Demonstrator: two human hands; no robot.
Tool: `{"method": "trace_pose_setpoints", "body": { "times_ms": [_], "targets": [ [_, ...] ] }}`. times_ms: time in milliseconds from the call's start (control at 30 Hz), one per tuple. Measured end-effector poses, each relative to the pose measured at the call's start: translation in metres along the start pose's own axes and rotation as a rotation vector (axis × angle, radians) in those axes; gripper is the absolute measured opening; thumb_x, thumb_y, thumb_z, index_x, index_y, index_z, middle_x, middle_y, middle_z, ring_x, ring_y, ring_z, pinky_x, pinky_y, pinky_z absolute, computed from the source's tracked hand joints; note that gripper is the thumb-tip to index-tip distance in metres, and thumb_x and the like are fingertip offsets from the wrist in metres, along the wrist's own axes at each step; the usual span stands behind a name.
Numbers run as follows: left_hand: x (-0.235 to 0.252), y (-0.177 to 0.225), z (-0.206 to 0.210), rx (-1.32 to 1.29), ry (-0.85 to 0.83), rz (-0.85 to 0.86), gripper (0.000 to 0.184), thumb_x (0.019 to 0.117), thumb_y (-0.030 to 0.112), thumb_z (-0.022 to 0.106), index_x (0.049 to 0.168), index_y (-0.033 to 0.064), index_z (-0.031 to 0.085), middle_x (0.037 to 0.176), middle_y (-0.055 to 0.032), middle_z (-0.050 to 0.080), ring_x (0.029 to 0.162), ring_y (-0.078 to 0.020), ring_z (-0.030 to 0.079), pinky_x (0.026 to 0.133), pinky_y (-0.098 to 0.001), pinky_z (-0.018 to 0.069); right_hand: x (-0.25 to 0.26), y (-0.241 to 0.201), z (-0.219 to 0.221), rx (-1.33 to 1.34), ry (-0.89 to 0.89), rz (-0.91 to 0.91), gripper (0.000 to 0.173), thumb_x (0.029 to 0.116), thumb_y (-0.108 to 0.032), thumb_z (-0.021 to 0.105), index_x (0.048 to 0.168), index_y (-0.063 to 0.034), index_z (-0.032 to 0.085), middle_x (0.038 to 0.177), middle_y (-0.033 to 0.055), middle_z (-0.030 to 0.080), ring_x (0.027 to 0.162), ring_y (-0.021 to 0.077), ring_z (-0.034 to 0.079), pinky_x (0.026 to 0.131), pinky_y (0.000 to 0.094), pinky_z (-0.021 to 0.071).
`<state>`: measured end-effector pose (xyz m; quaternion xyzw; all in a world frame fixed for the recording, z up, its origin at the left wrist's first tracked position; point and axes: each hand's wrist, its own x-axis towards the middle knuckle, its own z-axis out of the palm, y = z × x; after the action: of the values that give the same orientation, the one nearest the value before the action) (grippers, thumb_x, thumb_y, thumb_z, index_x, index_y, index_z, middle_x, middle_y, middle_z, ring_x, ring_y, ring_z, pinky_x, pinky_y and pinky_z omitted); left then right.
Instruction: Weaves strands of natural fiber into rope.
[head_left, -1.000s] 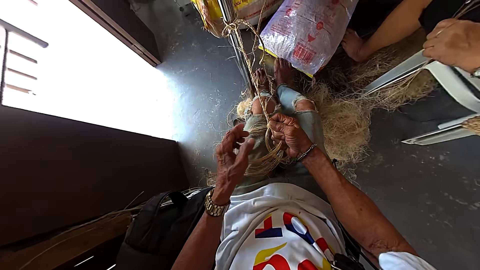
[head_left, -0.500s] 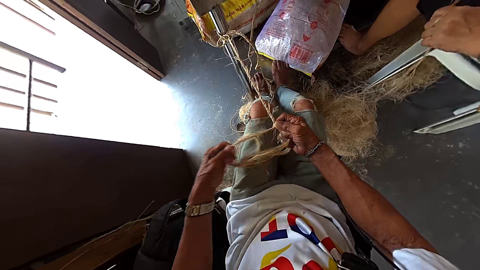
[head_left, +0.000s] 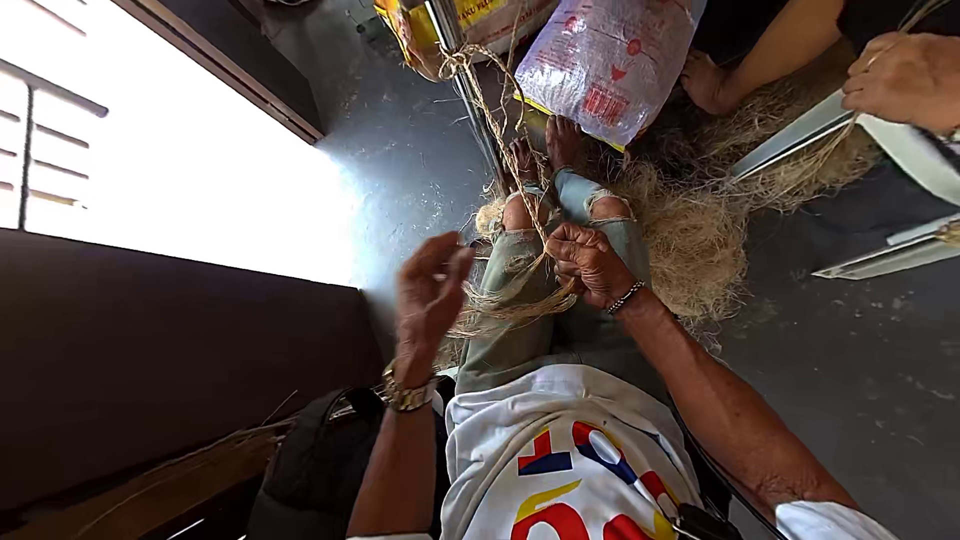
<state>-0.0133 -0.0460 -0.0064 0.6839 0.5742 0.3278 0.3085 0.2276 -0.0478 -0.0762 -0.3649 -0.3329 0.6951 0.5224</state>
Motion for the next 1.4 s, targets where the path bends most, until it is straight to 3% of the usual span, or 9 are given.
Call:
{"method": "trace_pose_setpoints", "body": {
  "times_ms": [100,167,367,567,700,833,933,1100,1400],
  "targets": [
    [0.018,0.016,0.05,-0.094,-0.208,0.072,0.026,0.1018,0.016,0.061,0.124,0.0029,0.069,0.094,-0.0074,0.072,0.076,-0.0133,0.067,0.071,-0.035,0.0582,0.001,-0.001,0.002,-0.024,0.009,0.025,0.017,0.1022,-0.009,0.053,0.088,-0.0096,0.062,0.053,-0.0043,0.041,0.039,0.0029,0.035,0.038,0.0173,0.0342],
    [0.024,0.017,0.074,-0.176,-0.231,0.063,0.014,0.1005,0.014,0.063,0.106,0.0062,0.073,0.077,-0.0025,0.069,0.059,-0.0096,0.06,0.056,-0.0289,0.0527,0.002,-0.001,0.0,-0.003,0.009,0.038,0.018,0.103,-0.009,0.054,0.087,-0.0088,0.061,0.052,-0.0035,0.043,0.039,0.0028,0.037,0.038,0.0172,0.0341],
    [0.025,0.011,0.088,-0.239,-0.195,0.004,0.012,0.0962,0.011,0.067,0.085,0.0073,0.069,0.066,0.0017,0.059,0.056,-0.0062,0.051,0.054,-0.0245,0.0433,0.002,0.007,-0.008,-0.011,-0.003,0.056,0.019,0.1018,-0.011,0.057,0.083,-0.0085,0.062,0.051,-0.0043,0.042,0.04,0.002,0.037,0.039,0.0171,0.0335],
    [0.026,0.004,0.088,-0.372,-0.221,-0.051,0.013,0.0922,0.008,0.066,0.08,0.0101,0.066,0.06,0.0039,0.054,0.049,-0.0044,0.044,0.047,-0.0216,0.0353,-0.002,0.003,-0.012,-0.149,-0.013,-0.014,0.018,0.1003,-0.007,0.059,0.082,-0.006,0.062,0.052,-0.004,0.044,0.041,0.0016,0.038,0.041,0.0166,0.0331],
    [0.021,0.003,0.093,-0.295,-0.146,-0.009,0.012,0.0926,0.009,0.065,0.081,0.0104,0.066,0.061,0.0049,0.053,0.052,-0.0043,0.046,0.05,-0.0227,0.0387,-0.007,-0.014,-0.019,-0.666,0.038,-0.201,0.011,0.0982,-0.006,0.065,0.089,-0.0017,0.068,0.068,0.0025,0.067,0.058,0.0062,0.061,0.057,0.0229,0.0513],
    [0.015,0.005,0.102,-0.212,-0.078,-0.005,0.011,0.0944,0.01,0.063,0.084,0.0098,0.067,0.063,0.0039,0.056,0.053,-0.0056,0.05,0.051,-0.0244,0.0421,-0.02,-0.028,-0.014,-0.97,0.164,-0.337,0.01,0.0952,-0.008,0.068,0.085,-0.0053,0.068,0.069,0.002,0.061,0.06,0.0087,0.056,0.057,0.0283,0.0474],
    [0.011,0.009,0.107,-0.338,-0.091,-0.081,0.011,0.0978,0.011,0.062,0.09,0.0065,0.068,0.067,0.0005,0.062,0.056,-0.0075,0.057,0.053,-0.0253,0.0497,-0.035,-0.029,0.002,-0.971,0.144,-0.399,0.011,0.0949,-0.007,0.063,0.086,-0.005,0.068,0.067,0.002,0.063,0.055,0.0086,0.059,0.053,0.0274,0.0525],
    [0.002,0.02,0.106,-0.766,-0.117,-0.275,0.015,0.1026,0.01,0.055,0.093,0.0076,0.067,0.068,-0.0017,0.065,0.047,-0.0032,0.049,0.043,-0.0176,0.0388,-0.058,0.005,0.004,-0.97,0.04,-0.461,0.019,0.0973,-0.01,0.056,0.09,-0.0021,0.072,0.074,0.0064,0.068,0.065,0.0123,0.065,0.063,0.0314,0.0562],
    [-0.008,0.033,0.084,-1.12,-0.104,-0.304,0.021,0.1059,0.012,0.048,0.091,0.0131,0.062,0.063,0.0025,0.052,0.042,-0.0016,0.04,0.039,-0.014,0.0347,-0.114,0.0,-0.1,-0.722,-0.013,-0.2,0.016,0.0952,-0.015,0.064,0.092,-0.0038,0.075,0.077,-0.0047,0.068,0.063,-0.0015,0.06,0.059,0.0179,0.0523]
  ]
}}
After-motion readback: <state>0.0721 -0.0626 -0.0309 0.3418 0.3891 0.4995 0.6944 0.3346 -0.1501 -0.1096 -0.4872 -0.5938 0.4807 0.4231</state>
